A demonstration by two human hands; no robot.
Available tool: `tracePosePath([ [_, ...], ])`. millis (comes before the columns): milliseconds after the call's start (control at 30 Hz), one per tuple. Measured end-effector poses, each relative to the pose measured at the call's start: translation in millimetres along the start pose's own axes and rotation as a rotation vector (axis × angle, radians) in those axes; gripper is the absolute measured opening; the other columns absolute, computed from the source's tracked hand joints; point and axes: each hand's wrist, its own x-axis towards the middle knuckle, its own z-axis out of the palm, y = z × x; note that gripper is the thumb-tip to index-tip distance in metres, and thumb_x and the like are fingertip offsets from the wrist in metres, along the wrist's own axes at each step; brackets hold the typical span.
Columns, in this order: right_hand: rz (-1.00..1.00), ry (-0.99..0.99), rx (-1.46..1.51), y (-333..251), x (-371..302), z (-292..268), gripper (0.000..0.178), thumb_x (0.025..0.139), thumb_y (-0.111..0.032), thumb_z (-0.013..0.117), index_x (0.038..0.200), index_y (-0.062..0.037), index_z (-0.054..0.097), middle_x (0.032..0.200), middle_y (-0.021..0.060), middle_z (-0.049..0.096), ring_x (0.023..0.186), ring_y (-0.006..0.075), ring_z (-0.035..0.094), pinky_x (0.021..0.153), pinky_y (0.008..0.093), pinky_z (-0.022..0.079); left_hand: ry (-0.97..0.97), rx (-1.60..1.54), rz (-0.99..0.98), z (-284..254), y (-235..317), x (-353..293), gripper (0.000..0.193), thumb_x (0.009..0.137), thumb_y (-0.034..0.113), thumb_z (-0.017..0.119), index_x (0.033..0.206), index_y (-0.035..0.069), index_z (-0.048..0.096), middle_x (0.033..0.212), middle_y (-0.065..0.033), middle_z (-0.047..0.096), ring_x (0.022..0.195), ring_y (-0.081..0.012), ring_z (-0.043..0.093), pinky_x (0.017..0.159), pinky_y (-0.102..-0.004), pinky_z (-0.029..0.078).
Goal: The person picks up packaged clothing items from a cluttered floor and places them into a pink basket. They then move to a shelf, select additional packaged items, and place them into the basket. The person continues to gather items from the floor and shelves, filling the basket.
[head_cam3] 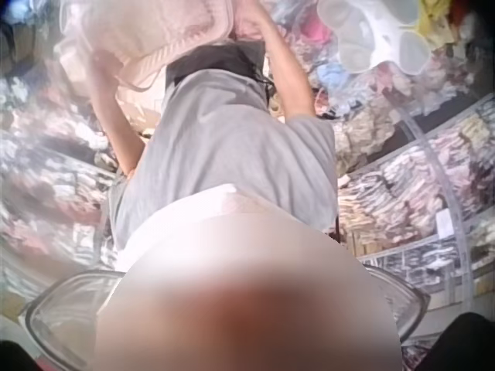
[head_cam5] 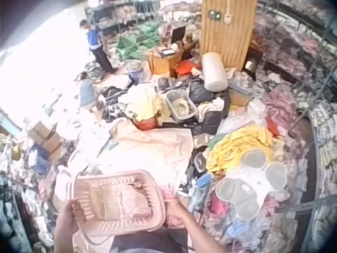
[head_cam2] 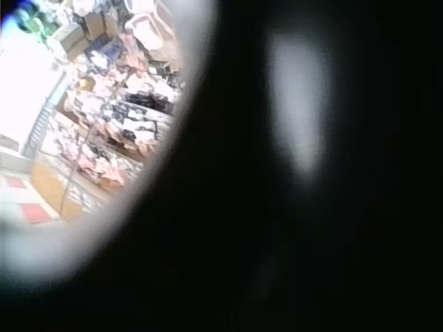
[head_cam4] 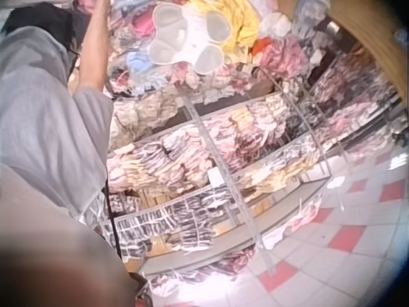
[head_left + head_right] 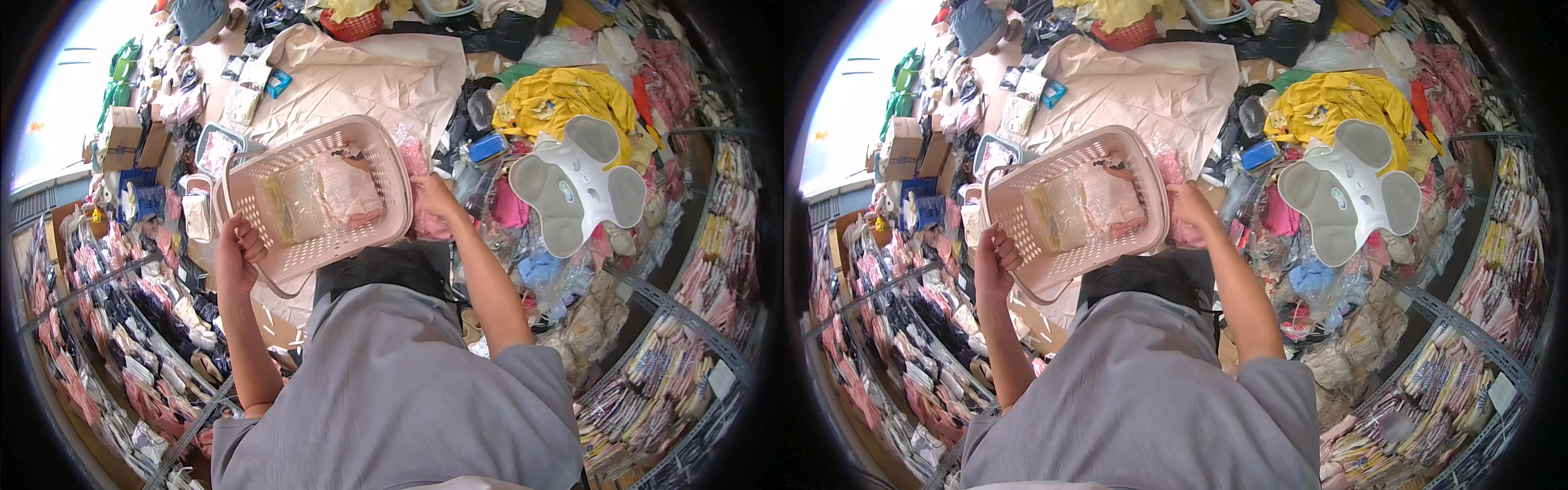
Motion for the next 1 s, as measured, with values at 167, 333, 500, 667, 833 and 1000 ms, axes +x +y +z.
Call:
tracePosePath([
  [167, 0.123, 0.348, -0.276, -52.4, -6.0, -46.7, 0.038, 0.089, -0.035, 0.06, 0.119, -0.0135, 0.071, 0.115, 0.033, 0.062, 0.112, 0.043, 0.062, 0.096, 0.0443, 0.051, 0.024, -0.003, 0.029, 47.6, 12.6, 38.6, 0.035, 0.103, 0.03, 0.05, 0.073, 0.017, 0.037, 0.058, 0.0066, 0.023, 0.046, -0.0071, 0.02, 0.042, -0.0263, 0.018],
  [333, 0.189, 0.531, -0.21, -42.1, -1.8, -66.1, 0.049, 0.081, -0.059, 0.07, 0.093, -0.0118, 0.076, 0.107, 0.0263, 0.064, 0.094, 0.0409, 0.068, 0.082, 0.0483, 0.055, -0.073, 0.03, -0.029, 81.4, 32.6, 73.4, 0.035, 0.103, 0.031, 0.051, 0.073, 0.017, 0.038, 0.058, 0.0064, 0.024, 0.045, -0.0078, 0.021, 0.043, -0.0255, 0.019],
  [500, 0.234, 0.763, -0.329, -55.1, -2.3, -69.1, 0.036, 0.084, -0.044, 0.072, 0.096, -0.0094, 0.075, 0.106, 0.0207, 0.063, 0.091, 0.0379, 0.068, 0.079, 0.0484, 0.054, -0.226, 0.109, -0.075, 104.7, 50.4, 125.9, 0.033, 0.103, 0.029, 0.052, 0.074, 0.017, 0.04, 0.058, 0.007, 0.024, 0.046, -0.0076, 0.023, 0.044, -0.0257, 0.024],
  [667, 0.086, 0.798, -0.334, -142.5, 16.7, -60.8, 0.031, 0.08, -0.034, 0.074, 0.098, -0.0091, 0.075, 0.11, 0.0222, 0.061, 0.091, 0.0374, 0.068, 0.077, 0.0461, 0.056, -0.334, 0.433, 0.012, 161.6, 27.1, 186.0, 0.015, 0.102, 0.023, 0.056, 0.1, 0.008, 0.055, 0.076, 0.0001, 0.055, 0.069, -0.0107, 0.058, 0.051, -0.0245, 0.036],
  [833, -0.008, 0.731, -0.345, -236.9, 69.4, -31.5, 0.029, 0.077, -0.02, 0.077, 0.1, -0.0034, 0.072, 0.109, 0.0236, 0.056, 0.09, 0.0393, 0.067, 0.078, 0.0454, 0.057, -0.361, 0.353, -0.023, 202.2, 48.2, 235.5, 0.037, 0.099, 0.028, 0.063, 0.127, 0.006, 0.054, 0.103, -0.0048, 0.067, 0.102, -0.0163, 0.069, 0.054, -0.0225, 0.04],
  [1000, 0.023, 0.796, -0.416, -258.2, 111.9, -30.3, 0.034, 0.078, -0.026, 0.079, 0.102, -0.0035, 0.071, 0.111, 0.0248, 0.056, 0.087, 0.0393, 0.068, 0.075, 0.0439, 0.058, -0.428, 0.485, -0.019, 189.2, 60.5, 298.9, 0.039, 0.096, 0.027, 0.069, 0.126, 0.007, 0.055, 0.099, -0.0009, 0.064, 0.086, -0.0088, 0.065, 0.049, -0.0184, 0.033],
])
